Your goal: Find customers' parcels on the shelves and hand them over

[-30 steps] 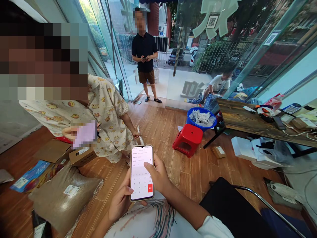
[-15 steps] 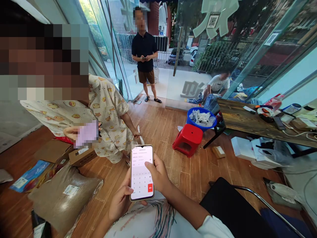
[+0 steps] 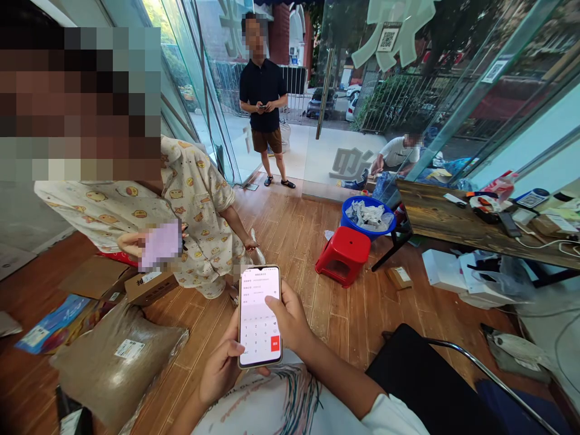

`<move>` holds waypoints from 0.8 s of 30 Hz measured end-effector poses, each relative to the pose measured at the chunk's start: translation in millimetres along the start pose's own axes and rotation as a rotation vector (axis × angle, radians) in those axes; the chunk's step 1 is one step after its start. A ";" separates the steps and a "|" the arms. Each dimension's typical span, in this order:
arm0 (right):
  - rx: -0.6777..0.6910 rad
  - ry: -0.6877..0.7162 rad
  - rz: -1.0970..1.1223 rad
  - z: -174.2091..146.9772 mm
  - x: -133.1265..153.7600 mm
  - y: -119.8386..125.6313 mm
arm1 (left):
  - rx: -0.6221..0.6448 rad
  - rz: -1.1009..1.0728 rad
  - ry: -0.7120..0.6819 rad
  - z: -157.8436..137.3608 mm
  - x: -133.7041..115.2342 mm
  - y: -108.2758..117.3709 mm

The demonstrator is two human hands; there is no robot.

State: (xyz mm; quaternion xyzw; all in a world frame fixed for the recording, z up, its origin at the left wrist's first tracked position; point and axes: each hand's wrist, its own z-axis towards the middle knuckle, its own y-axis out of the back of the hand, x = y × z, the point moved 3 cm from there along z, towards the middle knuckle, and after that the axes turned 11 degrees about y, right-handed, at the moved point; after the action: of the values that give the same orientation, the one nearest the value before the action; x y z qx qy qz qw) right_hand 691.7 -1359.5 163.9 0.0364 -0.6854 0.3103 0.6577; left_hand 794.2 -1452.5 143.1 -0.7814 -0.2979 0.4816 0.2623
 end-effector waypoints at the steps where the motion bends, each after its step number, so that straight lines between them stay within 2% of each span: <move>1: 0.002 0.002 0.000 0.1 0.1 0.1 | 0.003 0.000 -0.002 0.2 0.3 0.1; 12: 0.013 -0.013 0.013 -1.2 -0.1 0.6 | -0.009 -0.003 0.005 0.0 1.3 0.2; 24: -0.008 0.007 -0.009 -5.6 4.6 2.3 | 0.030 0.000 -0.014 -1.3 5.8 -0.8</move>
State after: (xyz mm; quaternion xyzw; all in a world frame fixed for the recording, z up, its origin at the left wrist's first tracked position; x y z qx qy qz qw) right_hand 695.0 -1353.4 166.9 0.0356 -0.6843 0.3048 0.6615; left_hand 797.3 -1447.9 140.7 -0.7739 -0.2922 0.4916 0.2720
